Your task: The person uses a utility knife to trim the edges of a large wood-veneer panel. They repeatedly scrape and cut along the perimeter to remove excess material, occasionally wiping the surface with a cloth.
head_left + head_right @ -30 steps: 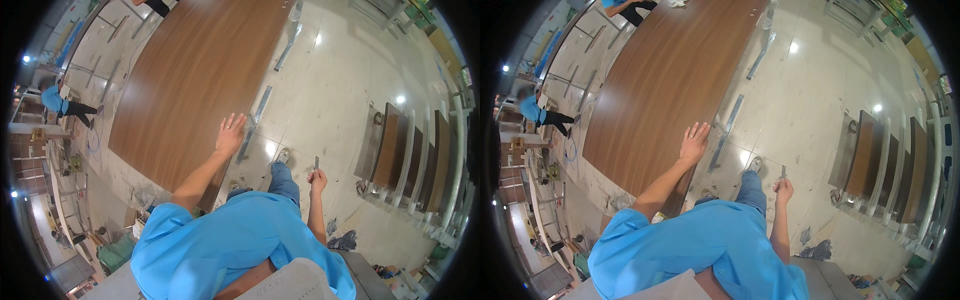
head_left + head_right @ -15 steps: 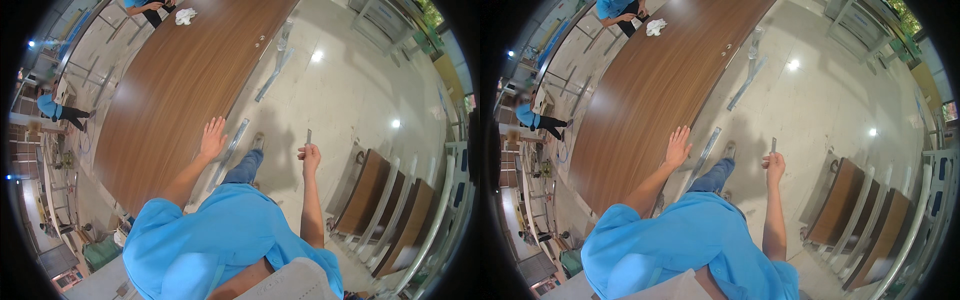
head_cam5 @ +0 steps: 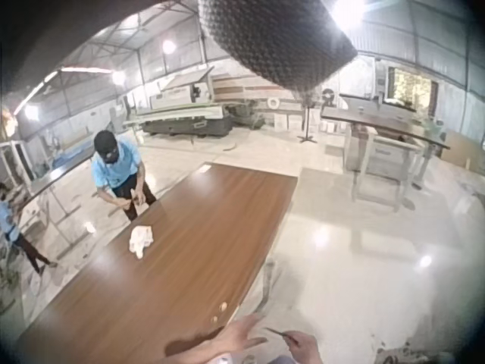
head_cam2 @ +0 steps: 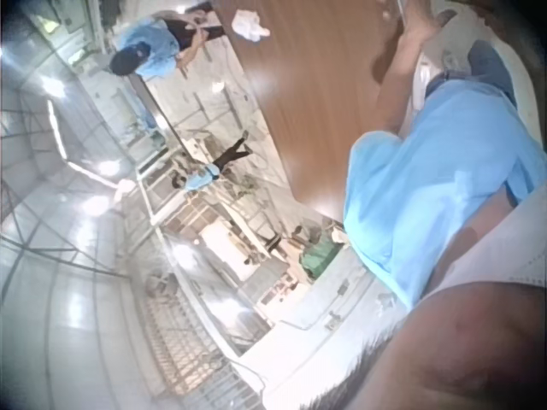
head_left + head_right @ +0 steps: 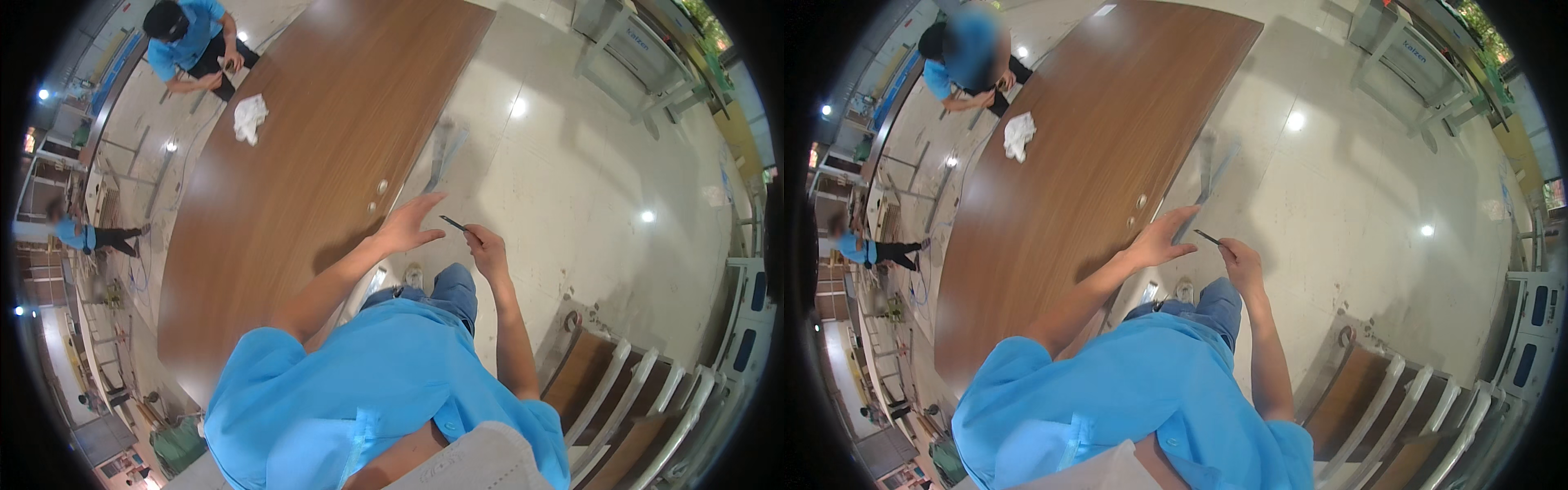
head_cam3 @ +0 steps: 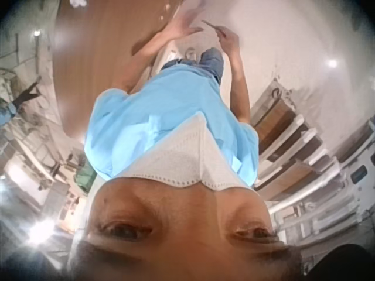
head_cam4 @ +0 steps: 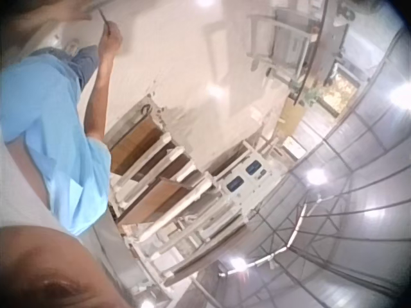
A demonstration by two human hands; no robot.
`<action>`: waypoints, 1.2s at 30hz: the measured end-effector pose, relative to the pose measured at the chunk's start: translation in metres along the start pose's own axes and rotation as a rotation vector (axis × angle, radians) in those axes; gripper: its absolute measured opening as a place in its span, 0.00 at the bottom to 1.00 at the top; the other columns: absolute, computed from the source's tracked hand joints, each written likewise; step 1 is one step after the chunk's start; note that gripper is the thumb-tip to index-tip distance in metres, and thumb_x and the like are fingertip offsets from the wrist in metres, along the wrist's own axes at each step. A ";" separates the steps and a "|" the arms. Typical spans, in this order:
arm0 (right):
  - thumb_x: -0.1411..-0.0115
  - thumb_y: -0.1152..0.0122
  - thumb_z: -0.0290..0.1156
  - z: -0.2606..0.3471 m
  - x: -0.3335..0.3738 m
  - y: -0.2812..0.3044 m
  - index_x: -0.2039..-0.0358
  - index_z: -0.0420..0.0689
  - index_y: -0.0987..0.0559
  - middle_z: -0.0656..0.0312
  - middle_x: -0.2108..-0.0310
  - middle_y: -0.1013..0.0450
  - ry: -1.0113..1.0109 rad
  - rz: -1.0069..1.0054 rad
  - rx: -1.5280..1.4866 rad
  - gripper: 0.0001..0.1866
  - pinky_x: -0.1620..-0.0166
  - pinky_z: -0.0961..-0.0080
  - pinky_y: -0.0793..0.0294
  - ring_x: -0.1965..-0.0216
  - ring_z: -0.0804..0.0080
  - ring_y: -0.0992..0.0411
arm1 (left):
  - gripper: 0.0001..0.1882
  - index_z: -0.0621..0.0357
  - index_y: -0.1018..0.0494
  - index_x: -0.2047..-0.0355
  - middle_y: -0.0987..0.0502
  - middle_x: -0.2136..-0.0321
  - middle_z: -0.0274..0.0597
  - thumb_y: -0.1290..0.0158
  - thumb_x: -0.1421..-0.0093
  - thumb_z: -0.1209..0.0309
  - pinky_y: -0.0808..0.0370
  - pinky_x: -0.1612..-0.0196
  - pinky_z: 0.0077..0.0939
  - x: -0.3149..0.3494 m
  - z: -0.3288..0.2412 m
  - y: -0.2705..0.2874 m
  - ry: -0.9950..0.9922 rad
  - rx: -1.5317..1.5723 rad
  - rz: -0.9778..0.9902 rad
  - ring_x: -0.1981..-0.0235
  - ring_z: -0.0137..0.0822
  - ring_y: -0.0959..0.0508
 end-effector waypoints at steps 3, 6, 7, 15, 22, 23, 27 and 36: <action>0.32 0.37 0.28 0.016 -0.096 0.022 0.56 0.40 0.15 0.51 0.67 0.18 0.248 0.016 0.070 0.08 0.62 0.63 0.22 0.67 0.51 0.19 | 0.26 0.54 0.24 0.40 0.19 0.46 0.49 0.35 0.37 0.65 0.23 0.41 0.42 -0.095 0.013 0.017 0.040 0.069 0.077 0.44 0.48 0.19; 0.33 0.36 0.27 0.010 -0.210 0.040 0.56 0.39 0.15 0.48 0.64 0.18 0.319 0.048 0.088 0.08 0.60 0.62 0.22 0.64 0.48 0.20 | 0.14 0.56 0.17 0.52 0.15 0.59 0.45 0.36 0.37 0.67 0.19 0.51 0.40 -0.195 0.050 0.032 -0.029 -0.130 0.033 0.56 0.47 0.15; 0.33 0.36 0.27 0.003 -0.249 0.044 0.56 0.39 0.16 0.49 0.65 0.18 0.309 0.057 0.085 0.08 0.60 0.63 0.22 0.65 0.50 0.20 | 0.12 0.57 0.17 0.54 0.15 0.60 0.45 0.36 0.37 0.69 0.19 0.53 0.40 -0.228 0.065 0.038 -0.063 -0.115 -0.038 0.57 0.47 0.16; 0.32 0.35 0.29 -0.072 -0.592 0.108 0.57 0.41 0.16 0.52 0.65 0.18 0.258 -0.079 0.068 0.07 0.60 0.66 0.22 0.66 0.55 0.20 | 0.09 0.58 0.17 0.58 0.16 0.63 0.44 0.36 0.38 0.71 0.21 0.57 0.36 -0.548 0.189 0.065 0.077 0.054 -0.255 0.61 0.47 0.16; 0.33 0.33 0.32 -0.106 -0.785 0.160 0.58 0.44 0.14 0.56 0.64 0.19 0.316 -0.196 0.210 0.07 0.59 0.64 0.22 0.65 0.55 0.20 | 0.08 0.56 0.15 0.61 0.16 0.64 0.42 0.35 0.38 0.66 0.23 0.54 0.39 -0.734 0.251 0.090 0.066 -0.145 -0.351 0.58 0.46 0.18; 0.34 0.32 0.32 -0.111 -0.803 0.164 0.59 0.45 0.14 0.56 0.64 0.19 0.327 -0.223 0.213 0.07 0.59 0.63 0.22 0.64 0.54 0.20 | 0.08 0.55 0.15 0.62 0.16 0.64 0.42 0.35 0.38 0.66 0.23 0.53 0.39 -0.751 0.259 0.092 0.072 -0.148 -0.367 0.58 0.46 0.18; 0.33 0.33 0.34 -0.128 -0.856 0.172 0.60 0.46 0.14 0.59 0.63 0.18 0.323 -0.243 0.251 0.07 0.59 0.63 0.21 0.64 0.55 0.20 | 0.08 0.55 0.15 0.63 0.16 0.65 0.39 0.35 0.38 0.66 0.23 0.54 0.39 -0.799 0.283 0.090 0.062 -0.140 -0.405 0.59 0.43 0.20; 0.33 0.33 0.28 -0.130 -0.848 0.163 0.60 0.44 0.16 0.58 0.64 0.19 0.451 -0.254 0.252 0.04 0.63 0.66 0.21 0.66 0.55 0.21 | 0.03 0.55 0.15 0.66 0.17 0.66 0.37 0.34 0.41 0.74 0.24 0.55 0.35 -0.796 0.285 0.090 -0.026 -0.158 -0.417 0.60 0.42 0.21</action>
Point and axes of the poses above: each hand's wrist, its own x-axis away from the middle knuckle, its own y-axis out of the back of the hand, z = x × y, the point moved 5 cm from there along -x, towards the middle knuckle
